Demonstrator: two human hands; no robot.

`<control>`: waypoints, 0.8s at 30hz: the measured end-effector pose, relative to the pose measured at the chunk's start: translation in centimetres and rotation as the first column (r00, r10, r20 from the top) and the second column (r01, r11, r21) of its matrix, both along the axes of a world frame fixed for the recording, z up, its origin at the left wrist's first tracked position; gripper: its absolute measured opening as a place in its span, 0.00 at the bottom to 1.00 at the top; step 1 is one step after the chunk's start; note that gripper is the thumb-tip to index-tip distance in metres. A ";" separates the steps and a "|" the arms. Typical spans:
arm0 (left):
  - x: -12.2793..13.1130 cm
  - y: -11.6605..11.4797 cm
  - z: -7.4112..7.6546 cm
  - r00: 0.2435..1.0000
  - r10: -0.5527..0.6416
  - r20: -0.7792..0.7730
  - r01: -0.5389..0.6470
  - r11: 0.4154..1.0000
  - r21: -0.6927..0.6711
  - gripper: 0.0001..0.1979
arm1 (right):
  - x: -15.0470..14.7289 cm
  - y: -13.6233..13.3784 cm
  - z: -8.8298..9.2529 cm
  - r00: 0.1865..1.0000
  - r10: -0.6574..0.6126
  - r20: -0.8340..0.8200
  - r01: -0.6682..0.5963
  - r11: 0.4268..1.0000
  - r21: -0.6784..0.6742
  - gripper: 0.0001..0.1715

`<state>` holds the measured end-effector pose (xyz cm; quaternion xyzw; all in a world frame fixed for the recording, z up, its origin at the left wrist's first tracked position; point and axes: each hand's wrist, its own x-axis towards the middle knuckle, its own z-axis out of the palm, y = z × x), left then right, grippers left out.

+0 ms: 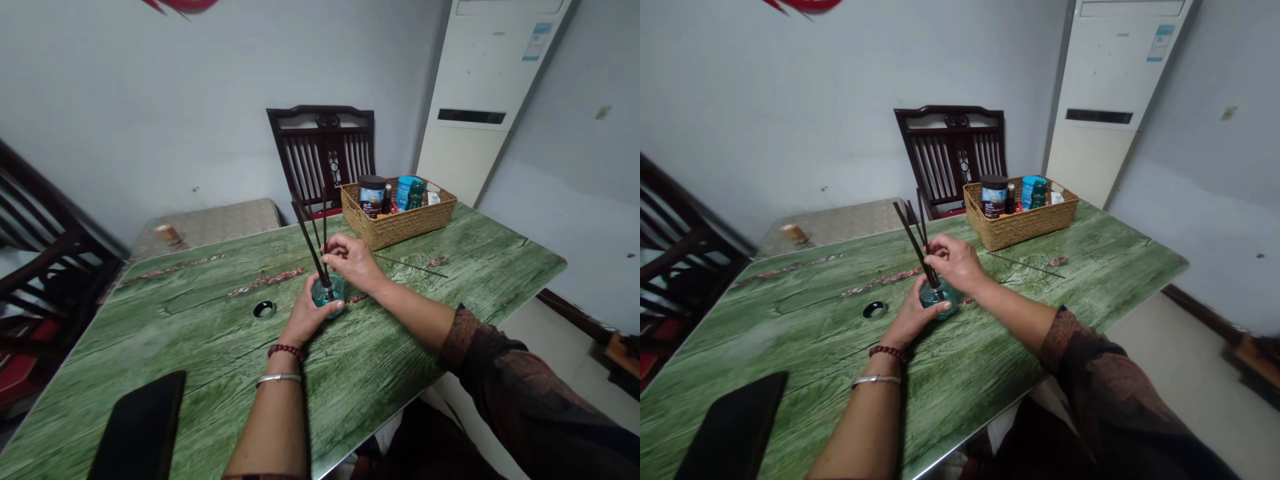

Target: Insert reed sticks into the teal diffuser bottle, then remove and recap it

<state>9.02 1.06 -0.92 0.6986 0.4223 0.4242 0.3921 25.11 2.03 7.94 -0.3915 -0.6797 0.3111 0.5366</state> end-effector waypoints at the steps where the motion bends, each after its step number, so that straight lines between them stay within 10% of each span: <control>1: 0.0 0.0 0.0 1.000 0.003 0.000 -0.003 1.000 0.007 0.37 | -0.2 -0.1 -0.2 0.999 -0.011 0.042 0.011 1.000 0.004 0.05; 11: -0.1 0.2 0.1 0.999 0.021 -0.034 -0.021 1.000 -0.015 0.38 | 4.3 -1.6 -1.6 0.872 -0.209 0.442 0.149 0.975 0.166 0.12; 15: -0.2 0.3 0.1 0.999 0.039 -0.036 -0.040 0.999 -0.018 0.37 | 10.9 -0.8 -2.5 0.597 -0.377 0.708 0.388 0.908 0.156 0.12; 19: -0.2 0.4 -0.1 0.998 0.049 -0.040 -0.049 0.999 -0.020 0.38 | 16.0 -0.2 -4.4 0.212 -0.270 0.939 0.571 0.814 0.105 0.16; 24: -0.3 0.5 -0.3 0.997 0.071 -0.034 -0.073 0.996 -0.043 0.38 | 17.6 -0.9 -6.0 0.163 -0.200 0.966 0.580 0.812 0.070 0.16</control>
